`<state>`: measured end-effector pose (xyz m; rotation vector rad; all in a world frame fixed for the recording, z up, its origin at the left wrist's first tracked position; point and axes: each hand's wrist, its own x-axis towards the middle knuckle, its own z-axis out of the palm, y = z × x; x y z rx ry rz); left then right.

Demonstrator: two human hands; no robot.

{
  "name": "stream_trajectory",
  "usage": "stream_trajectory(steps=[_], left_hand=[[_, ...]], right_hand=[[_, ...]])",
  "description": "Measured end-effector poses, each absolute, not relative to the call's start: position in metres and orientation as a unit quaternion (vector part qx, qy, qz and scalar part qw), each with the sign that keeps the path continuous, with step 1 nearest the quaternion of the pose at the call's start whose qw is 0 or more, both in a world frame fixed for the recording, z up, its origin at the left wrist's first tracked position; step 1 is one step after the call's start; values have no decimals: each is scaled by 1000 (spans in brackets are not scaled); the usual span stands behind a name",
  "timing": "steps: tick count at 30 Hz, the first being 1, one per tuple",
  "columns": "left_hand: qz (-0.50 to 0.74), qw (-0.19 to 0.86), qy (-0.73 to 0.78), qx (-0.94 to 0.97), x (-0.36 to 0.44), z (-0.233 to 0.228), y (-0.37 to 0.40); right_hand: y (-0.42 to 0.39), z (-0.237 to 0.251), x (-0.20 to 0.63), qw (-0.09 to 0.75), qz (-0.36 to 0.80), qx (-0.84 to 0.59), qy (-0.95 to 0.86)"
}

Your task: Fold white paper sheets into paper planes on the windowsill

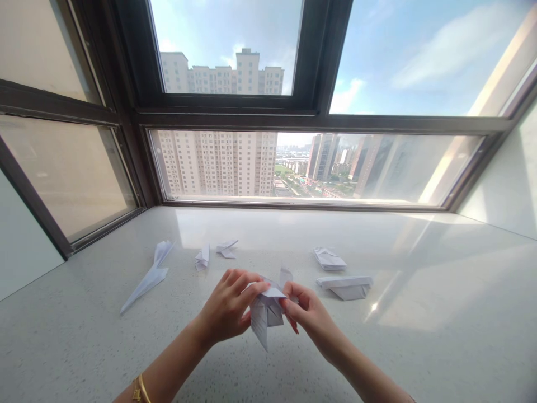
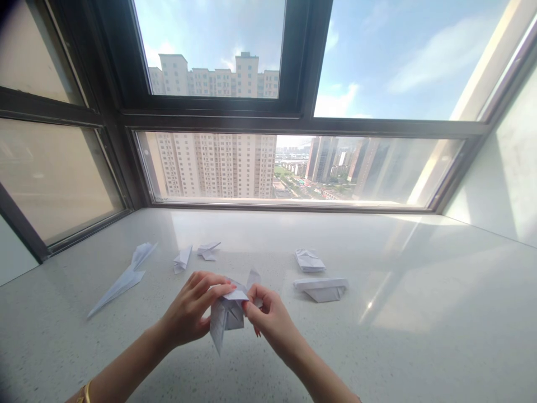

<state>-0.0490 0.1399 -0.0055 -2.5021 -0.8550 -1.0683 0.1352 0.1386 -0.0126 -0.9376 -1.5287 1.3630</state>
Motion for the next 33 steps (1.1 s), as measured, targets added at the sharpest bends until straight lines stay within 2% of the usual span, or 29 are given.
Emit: stream_trajectory(steps=[6, 9, 25, 33], left_hand=[[-410, 300, -224, -832, -49, -4, 136], [-396, 327, -188, -837, -47, -5, 136], [-349, 215, -158, -898, -53, 5, 138], [-371, 209, -179, -887, -50, 4, 134]], right_hand=[[139, -11, 131, 447, 566, -373, -584], [138, -13, 129, 441, 578, -368, -580], [140, -12, 136, 416, 595, -327, -605], [139, -11, 136, 399, 565, -344, -635]])
